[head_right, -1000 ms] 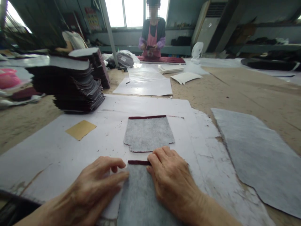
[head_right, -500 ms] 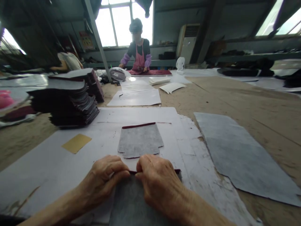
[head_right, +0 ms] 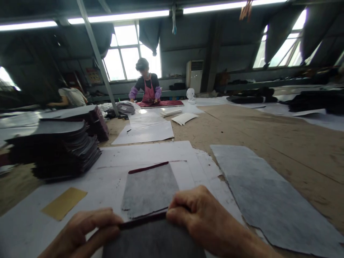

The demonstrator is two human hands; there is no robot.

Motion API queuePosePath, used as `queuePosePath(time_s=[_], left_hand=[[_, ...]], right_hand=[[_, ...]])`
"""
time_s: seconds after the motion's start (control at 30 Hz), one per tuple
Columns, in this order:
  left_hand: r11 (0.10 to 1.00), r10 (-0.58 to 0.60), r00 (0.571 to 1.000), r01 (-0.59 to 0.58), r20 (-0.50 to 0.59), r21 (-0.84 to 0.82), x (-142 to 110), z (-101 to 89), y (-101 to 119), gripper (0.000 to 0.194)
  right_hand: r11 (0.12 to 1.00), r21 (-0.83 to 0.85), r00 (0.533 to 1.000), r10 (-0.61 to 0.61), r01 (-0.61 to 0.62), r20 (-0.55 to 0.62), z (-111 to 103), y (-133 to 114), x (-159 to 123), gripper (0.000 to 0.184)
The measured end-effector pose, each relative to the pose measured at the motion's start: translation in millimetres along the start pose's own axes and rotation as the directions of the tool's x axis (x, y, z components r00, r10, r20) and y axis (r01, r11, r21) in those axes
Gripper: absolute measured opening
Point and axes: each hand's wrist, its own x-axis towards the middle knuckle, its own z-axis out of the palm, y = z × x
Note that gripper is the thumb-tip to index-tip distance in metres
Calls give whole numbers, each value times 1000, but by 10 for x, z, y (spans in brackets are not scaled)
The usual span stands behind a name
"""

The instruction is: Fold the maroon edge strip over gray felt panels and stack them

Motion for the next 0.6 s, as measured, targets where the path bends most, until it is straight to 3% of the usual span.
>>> queuePosePath(time_s=[0.07,0.13,0.2,0.37,0.6], left_hand=[[986,-157,987,156,13,54,225,-45,-19,18],[937,-328,944,320,40,143,482,-60,-93,20],[894,-400,916,389,8,221,712,-30,-223,18],[850,-424,903,423,-69,314,959,148,-603,20],[847,-298,940,340,-165,409,856,299,-862,19]], right_hand=[[999,33,998,45,-43,-44,-109,-10,220,19],[1000,-6,991,30,-31,-133,-174,5,495,17],[996,-85,972,-11,-9,-235,-173,48,773,16],[977,-210,928,-54,-27,-368,-4,204,1215,14],[923,-383,883,-154,-30,-443,191,300,1328,9]])
